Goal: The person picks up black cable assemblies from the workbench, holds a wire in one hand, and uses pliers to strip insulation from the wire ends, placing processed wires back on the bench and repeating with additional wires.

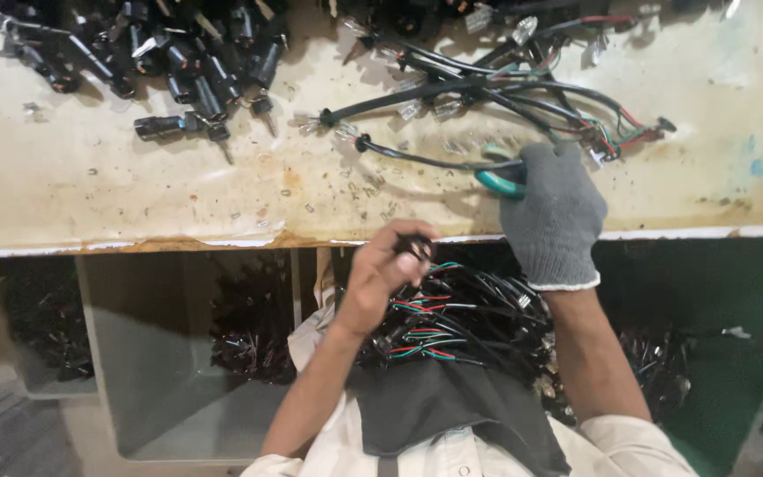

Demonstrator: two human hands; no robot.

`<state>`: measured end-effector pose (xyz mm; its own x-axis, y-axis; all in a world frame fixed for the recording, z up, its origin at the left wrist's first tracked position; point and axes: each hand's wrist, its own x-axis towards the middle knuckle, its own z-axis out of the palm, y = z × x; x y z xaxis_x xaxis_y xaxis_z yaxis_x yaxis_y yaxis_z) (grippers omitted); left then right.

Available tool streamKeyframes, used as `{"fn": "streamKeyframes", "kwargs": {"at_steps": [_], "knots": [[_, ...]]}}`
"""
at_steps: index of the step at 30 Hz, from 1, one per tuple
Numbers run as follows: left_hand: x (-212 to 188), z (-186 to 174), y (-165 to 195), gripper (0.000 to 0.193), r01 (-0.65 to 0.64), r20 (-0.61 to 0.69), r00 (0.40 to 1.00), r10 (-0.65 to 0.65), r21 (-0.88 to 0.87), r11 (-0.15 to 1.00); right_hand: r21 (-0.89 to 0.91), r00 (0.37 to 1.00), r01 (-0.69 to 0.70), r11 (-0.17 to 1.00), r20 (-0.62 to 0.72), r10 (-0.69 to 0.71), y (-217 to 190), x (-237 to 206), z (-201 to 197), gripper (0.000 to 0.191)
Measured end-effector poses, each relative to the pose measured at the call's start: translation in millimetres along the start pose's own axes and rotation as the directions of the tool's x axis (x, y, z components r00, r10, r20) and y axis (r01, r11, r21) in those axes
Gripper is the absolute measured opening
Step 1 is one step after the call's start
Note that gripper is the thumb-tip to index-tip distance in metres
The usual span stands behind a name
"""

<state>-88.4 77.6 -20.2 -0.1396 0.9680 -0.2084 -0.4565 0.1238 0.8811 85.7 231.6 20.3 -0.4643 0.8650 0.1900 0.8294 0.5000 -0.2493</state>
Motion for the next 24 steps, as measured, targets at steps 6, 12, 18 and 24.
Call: {"fn": "streamKeyframes", "kwargs": {"at_steps": [6, 12, 18, 24], "knots": [[-1.0, 0.8, -14.2, 0.021, -0.027, -0.089, 0.995, 0.038, 0.121, 0.992, 0.065, 0.978, 0.065, 0.996, 0.194, -0.077, 20.6, -16.6, 1.5, 0.027], [-3.1, -6.5, 5.2, 0.034, 0.052, 0.061, 0.997, -0.041, -0.183, 0.982, 0.226, 0.951, 0.085, 0.970, 0.271, -0.147, 33.9, 4.5, -7.6, 0.017], [-8.5, 5.8, 11.1, 0.034, 0.138, 0.101, 0.987, -0.126, -0.120, 0.983, 0.640, 0.867, -0.394, 0.660, 0.498, 0.034, -0.6, -4.6, -43.1, 0.014], [-3.4, 13.5, 1.2, 0.036, 0.178, 0.028, 0.984, -0.176, -0.122, 0.976, 0.600, 0.795, 0.354, 0.717, 0.212, -0.569, -16.4, -21.6, -28.3, 0.053]]}}
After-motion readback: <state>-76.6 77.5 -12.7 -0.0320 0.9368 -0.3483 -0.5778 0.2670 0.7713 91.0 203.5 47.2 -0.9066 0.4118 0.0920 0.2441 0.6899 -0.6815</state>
